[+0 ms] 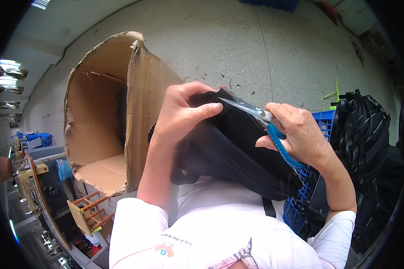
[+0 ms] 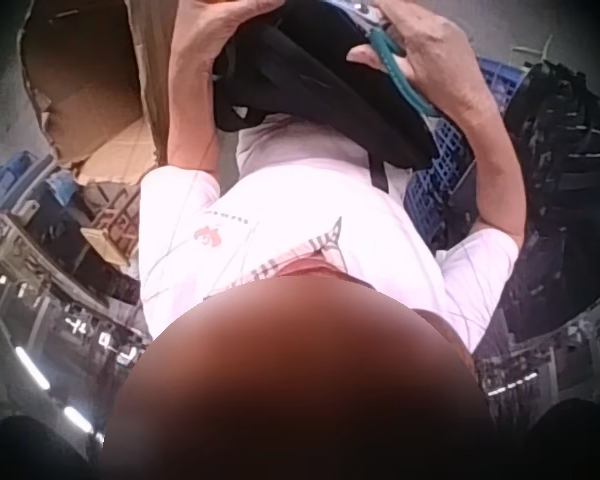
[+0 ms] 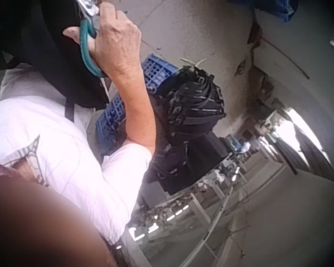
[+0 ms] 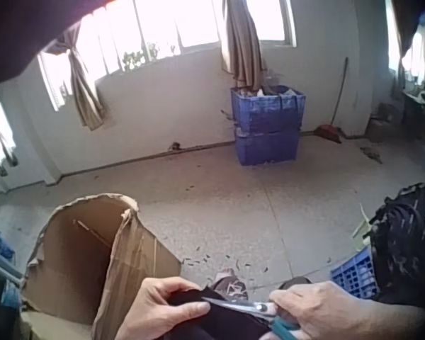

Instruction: Trim excess fabric and threads from a backpack using scissors.

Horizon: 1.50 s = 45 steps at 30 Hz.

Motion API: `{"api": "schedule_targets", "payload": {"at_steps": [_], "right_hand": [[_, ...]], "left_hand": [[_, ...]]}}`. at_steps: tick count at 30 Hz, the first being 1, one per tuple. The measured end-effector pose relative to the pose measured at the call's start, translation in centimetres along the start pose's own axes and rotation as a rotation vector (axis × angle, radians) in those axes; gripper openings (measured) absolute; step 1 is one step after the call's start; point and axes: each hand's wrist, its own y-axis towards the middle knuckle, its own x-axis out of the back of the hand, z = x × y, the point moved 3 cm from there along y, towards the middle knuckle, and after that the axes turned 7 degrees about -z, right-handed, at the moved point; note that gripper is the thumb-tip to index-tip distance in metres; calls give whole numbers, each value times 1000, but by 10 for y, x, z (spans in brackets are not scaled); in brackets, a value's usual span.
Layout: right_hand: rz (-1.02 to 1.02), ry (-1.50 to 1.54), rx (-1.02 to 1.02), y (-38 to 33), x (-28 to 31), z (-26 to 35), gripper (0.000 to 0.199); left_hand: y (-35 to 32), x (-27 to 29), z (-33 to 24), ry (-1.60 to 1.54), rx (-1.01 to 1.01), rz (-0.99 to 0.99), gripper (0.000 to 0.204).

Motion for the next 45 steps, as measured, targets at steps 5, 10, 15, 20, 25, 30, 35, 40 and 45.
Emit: {"api": "schedule_targets", "payload": {"at_steps": [5, 10, 15, 20, 25, 30, 35, 40, 45], "right_hand": [[-85, -40, 62, -5, -4, 0, 59], [-57, 54, 29, -1, -1, -3, 58], [-17, 20, 82, 5, 8, 2, 57], [21, 72, 32, 2, 10, -8, 59], [104, -20, 108, 13, 25, -4, 67], [178, 35, 84, 15, 25, -9, 69], [58, 43, 142, 8, 16, -10, 59], [139, 43, 65, 5, 18, -11, 54], [76, 243, -23, 2, 18, -22, 53]], "left_hand": [[2, -1, 5, -61, -29, 8, 21], [1, -2, 0, 20, -47, 24, 26], [-1, -8, -10, 121, -190, 25, 37], [-4, -11, -10, 98, -156, -18, 53], [-7, -16, -10, 60, -88, -22, 64], [-7, -19, -14, 65, -102, -39, 68], [-5, -20, -12, 77, -90, -15, 70], [-5, -22, -7, 70, -79, -6, 70], [1, -18, -7, 135, -145, -17, 69]]}}
